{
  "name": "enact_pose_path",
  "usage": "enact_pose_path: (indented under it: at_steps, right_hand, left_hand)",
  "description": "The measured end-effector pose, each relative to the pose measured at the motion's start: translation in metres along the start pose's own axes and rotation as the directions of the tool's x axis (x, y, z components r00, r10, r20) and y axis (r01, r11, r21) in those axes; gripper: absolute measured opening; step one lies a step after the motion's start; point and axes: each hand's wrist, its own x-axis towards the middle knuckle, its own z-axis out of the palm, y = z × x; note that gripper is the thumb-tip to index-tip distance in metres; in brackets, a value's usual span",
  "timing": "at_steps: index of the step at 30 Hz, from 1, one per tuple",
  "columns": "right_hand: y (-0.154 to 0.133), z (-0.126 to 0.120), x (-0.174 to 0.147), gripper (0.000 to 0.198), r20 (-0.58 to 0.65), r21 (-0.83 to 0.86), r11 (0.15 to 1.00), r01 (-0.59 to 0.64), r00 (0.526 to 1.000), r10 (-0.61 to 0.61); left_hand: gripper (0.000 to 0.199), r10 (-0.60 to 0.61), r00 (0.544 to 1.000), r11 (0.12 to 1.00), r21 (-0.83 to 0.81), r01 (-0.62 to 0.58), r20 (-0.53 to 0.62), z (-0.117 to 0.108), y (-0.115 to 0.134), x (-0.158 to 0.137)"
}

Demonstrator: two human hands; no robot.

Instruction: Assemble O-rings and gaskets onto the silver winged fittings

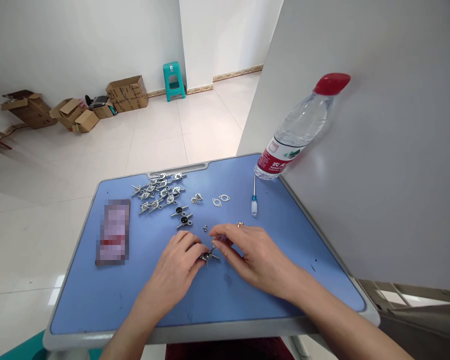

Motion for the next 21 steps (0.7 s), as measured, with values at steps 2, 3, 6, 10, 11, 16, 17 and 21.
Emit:
enact_pose_path:
  at_steps: [2,3,6,10,11,16,17,21]
  right_hand:
    - [-0.001,-0.001,-0.001,0.016,-0.006,0.015,1.0,0.005,1.0,-0.005]
    - [-0.001,-0.003,-0.001,0.015,-0.017,0.025,1.0,0.008,1.0,-0.007]
    - [-0.003,-0.006,-0.001,0.013,-0.053,0.043,0.999,0.012,0.999,-0.009]
    - [-0.004,-0.008,0.0,0.014,-0.048,0.026,1.0,0.01,0.999,-0.009]
    - [-0.004,-0.008,0.0,0.014,-0.046,0.022,1.0,0.011,0.999,-0.01]
    - [-0.004,-0.01,0.001,0.015,-0.066,0.015,1.0,0.006,0.998,-0.005]
    - [-0.004,-0.01,0.001,0.015,-0.072,0.014,1.0,0.0,0.997,0.001]
    - [-0.005,-0.012,0.001,0.013,-0.105,0.009,1.0,-0.03,0.994,0.031]
  left_hand:
    - [0.018,0.01,1.0,1.0,0.004,-0.01,0.0,0.001,-0.001,0.0]
    - [0.019,0.015,1.0,1.0,0.006,-0.015,0.003,0.001,-0.001,0.0]
    - [0.019,0.021,1.0,1.0,0.015,-0.021,0.011,0.0,-0.001,-0.001]
    - [0.021,0.022,1.0,1.0,0.016,-0.022,0.007,0.0,-0.001,-0.001]
    - [0.022,0.027,1.0,1.0,0.015,-0.027,0.003,0.0,-0.001,-0.001]
    - [0.036,0.021,1.0,1.0,0.009,-0.021,-0.022,-0.003,0.001,-0.005]
    - [0.039,0.013,0.999,1.0,0.007,-0.013,-0.031,-0.004,0.002,-0.005]
    - [0.038,-0.022,0.997,1.0,-0.007,0.021,-0.075,-0.004,0.011,-0.007]
